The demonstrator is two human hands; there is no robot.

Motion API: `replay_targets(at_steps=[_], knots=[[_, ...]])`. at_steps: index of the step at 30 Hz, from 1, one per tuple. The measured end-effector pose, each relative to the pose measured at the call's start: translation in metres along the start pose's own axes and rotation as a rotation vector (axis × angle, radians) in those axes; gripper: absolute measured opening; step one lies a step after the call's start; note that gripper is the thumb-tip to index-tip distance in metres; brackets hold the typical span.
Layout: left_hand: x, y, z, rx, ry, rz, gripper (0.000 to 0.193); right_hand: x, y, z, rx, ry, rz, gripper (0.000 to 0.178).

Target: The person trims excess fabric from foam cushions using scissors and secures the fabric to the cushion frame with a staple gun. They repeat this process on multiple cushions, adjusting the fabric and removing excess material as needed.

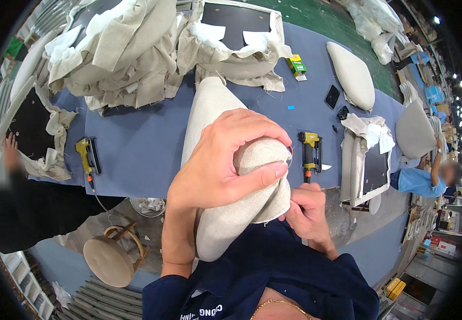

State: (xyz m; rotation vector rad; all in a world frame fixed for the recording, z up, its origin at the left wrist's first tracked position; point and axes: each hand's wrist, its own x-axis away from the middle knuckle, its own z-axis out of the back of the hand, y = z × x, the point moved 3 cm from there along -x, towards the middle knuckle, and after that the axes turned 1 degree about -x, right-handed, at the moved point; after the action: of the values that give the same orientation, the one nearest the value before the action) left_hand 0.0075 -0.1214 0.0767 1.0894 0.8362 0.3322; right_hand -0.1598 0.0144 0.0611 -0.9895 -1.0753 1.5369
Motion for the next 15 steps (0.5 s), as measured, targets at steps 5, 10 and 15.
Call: replay_targets(at_steps=[5, 10, 15], knots=[[0.0, -0.004, -0.003, -0.029, 0.047, -0.013, 0.032, -0.005, 0.016, -0.011, 0.114, 0.133, 0.21, 0.021], [0.0, -0.002, -0.01, -0.06, 0.079, -0.012, 0.032, -0.011, 0.053, -0.025, 0.134, 0.311, 0.444, 0.03], [0.005, 0.0, -0.006, 0.007, 0.095, 0.021, 0.032, -0.01, 0.04, -0.02, 0.052, 0.134, 0.295, 0.033]])
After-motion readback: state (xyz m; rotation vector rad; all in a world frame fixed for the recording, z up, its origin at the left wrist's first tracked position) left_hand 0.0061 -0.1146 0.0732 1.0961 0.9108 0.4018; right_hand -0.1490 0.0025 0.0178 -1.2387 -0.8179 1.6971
